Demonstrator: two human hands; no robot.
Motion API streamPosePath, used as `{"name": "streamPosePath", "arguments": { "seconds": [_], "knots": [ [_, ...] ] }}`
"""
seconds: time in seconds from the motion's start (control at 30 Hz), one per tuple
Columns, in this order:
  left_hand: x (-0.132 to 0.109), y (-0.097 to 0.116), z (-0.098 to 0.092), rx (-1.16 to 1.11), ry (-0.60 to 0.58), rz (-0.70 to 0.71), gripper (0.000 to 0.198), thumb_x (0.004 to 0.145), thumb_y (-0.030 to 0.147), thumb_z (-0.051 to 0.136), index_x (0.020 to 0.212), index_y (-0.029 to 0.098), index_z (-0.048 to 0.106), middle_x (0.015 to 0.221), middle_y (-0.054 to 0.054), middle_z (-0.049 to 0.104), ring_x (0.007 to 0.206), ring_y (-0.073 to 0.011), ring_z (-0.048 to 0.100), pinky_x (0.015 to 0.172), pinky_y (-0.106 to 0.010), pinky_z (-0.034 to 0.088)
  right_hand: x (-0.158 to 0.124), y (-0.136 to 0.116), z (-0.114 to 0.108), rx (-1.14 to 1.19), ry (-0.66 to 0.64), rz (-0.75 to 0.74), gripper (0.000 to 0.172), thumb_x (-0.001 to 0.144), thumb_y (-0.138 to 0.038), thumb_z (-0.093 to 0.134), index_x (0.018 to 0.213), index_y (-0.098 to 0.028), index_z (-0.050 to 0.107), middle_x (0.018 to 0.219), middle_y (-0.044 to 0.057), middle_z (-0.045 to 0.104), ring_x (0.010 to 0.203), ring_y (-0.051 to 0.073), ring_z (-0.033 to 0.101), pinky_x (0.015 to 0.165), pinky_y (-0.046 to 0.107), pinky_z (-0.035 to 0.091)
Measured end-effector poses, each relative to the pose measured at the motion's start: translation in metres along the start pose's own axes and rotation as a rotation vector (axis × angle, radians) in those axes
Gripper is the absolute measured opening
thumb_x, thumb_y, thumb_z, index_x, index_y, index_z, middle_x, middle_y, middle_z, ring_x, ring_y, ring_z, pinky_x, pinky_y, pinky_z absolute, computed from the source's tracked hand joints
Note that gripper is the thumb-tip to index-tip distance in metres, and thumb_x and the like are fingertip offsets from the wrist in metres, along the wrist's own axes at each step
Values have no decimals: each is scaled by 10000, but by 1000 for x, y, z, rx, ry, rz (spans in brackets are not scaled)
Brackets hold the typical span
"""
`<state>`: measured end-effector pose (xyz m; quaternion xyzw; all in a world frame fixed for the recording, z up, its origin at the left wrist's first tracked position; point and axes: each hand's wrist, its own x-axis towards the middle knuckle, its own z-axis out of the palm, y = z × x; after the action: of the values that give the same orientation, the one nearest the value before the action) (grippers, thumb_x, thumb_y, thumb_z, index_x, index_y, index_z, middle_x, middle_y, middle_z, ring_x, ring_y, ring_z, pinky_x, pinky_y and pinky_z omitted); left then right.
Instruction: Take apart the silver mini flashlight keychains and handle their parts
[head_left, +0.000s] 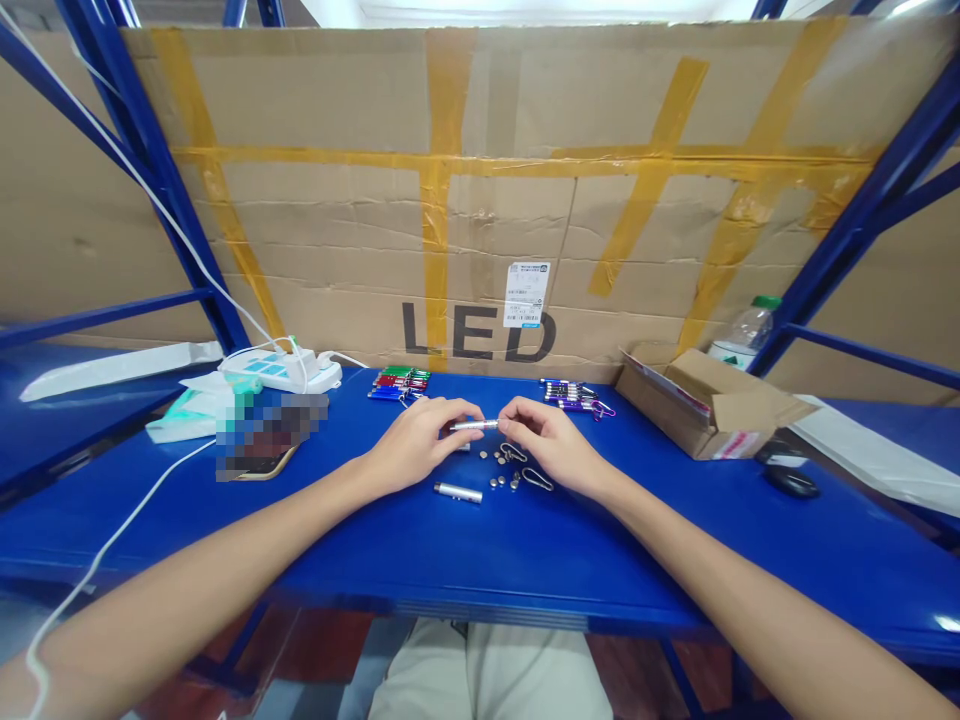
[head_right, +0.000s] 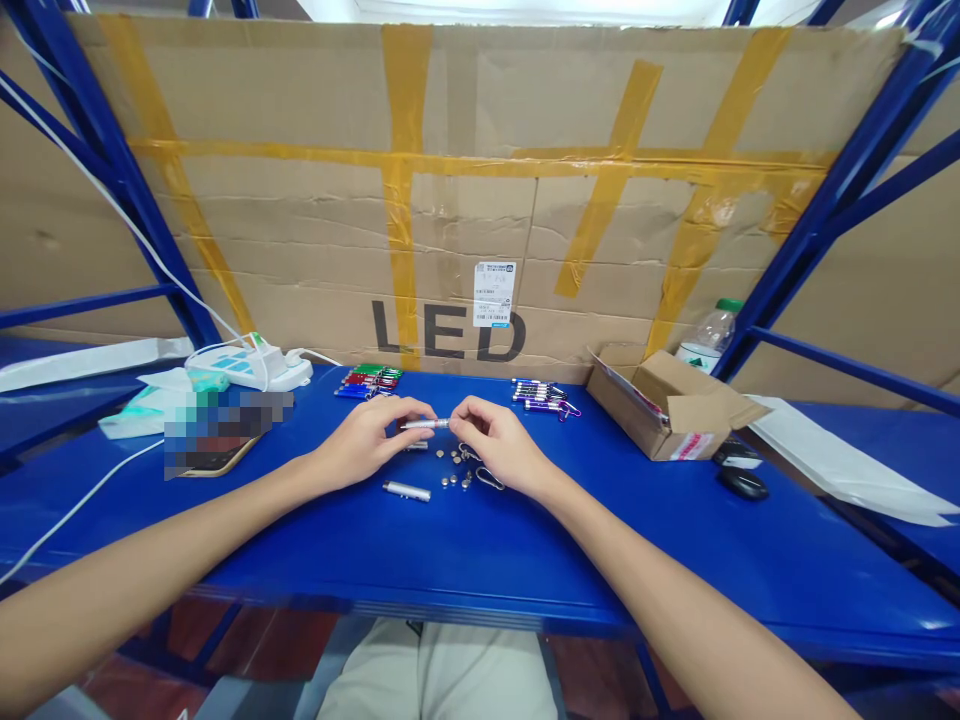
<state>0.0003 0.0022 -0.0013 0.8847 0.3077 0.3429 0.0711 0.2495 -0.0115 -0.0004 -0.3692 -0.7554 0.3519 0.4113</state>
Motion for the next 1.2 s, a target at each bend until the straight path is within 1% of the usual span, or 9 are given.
{"name": "streamPosePath", "arguments": {
  "seconds": [0.33,0.5,0.67,0.77,0.9,0.97,1.03,1.1,1.2],
  "knots": [
    [0,2,-4,23,-8,8,298,1121,435,554,1197,259,782,1110,-36,815,942,-224,677,886,-362,456,-1,0,-1,13,-11,-16,313,1003,-502,646,915,-202,658,840,-5,604,790,177,520,732,315,399],
    [3,5,-3,-185,-58,-127,279,1093,414,595,1157,246,808,864,-16,811,857,-220,693,871,-352,470,0,1,-1,-16,4,-58,298,1027,-482,635,919,-204,649,850,-3,602,796,178,524,731,313,407],
    [3,5,0,-382,-77,-242,327,1078,449,583,1150,205,788,788,-2,742,807,-194,684,820,-314,488,-2,-2,-1,-139,39,-143,244,1072,-420,596,952,-213,645,848,-6,609,780,174,536,723,310,412],
    [3,5,0,-420,-78,-265,366,1077,487,558,1138,189,763,818,1,708,767,-175,631,761,-295,473,-3,-4,0,-222,53,-215,222,1099,-390,570,989,-216,654,873,2,627,789,177,554,741,313,425],
    [4,5,0,-415,-66,-236,369,1076,496,543,1104,187,743,954,-17,717,845,-177,610,799,-291,456,-4,-4,-2,-298,55,-272,209,1121,-368,548,1014,-221,649,898,15,639,799,182,569,754,319,435],
    [4,4,-1,-442,-89,-265,436,1080,549,512,1049,173,731,842,-4,656,759,-163,558,728,-279,430,-4,-4,-3,-336,56,-307,195,1126,-349,540,1016,-224,640,909,20,636,807,184,571,759,320,438],
    [5,2,0,-491,-124,-309,523,1076,619,476,984,160,710,698,28,528,647,-142,461,642,-267,380,-4,-4,-5,-370,58,-343,179,1130,-328,532,1019,-227,631,925,25,634,825,188,576,773,322,443],
    [5,0,0,-550,-140,-336,569,1058,672,478,960,156,696,645,53,434,600,-128,394,606,-257,352,-4,-5,-6,-387,65,-361,166,1130,-313,531,1023,-229,627,938,28,637,840,190,585,786,324,449],
    [6,-1,1,-611,-125,-345,581,1023,710,532,1003,155,703,657,54,446,611,-128,409,613,-252,370,-4,-5,-5,-395,85,-340,153,1124,-305,532,1026,-229,621,959,35,655,854,195,603,796,328,458]
  ]
}}
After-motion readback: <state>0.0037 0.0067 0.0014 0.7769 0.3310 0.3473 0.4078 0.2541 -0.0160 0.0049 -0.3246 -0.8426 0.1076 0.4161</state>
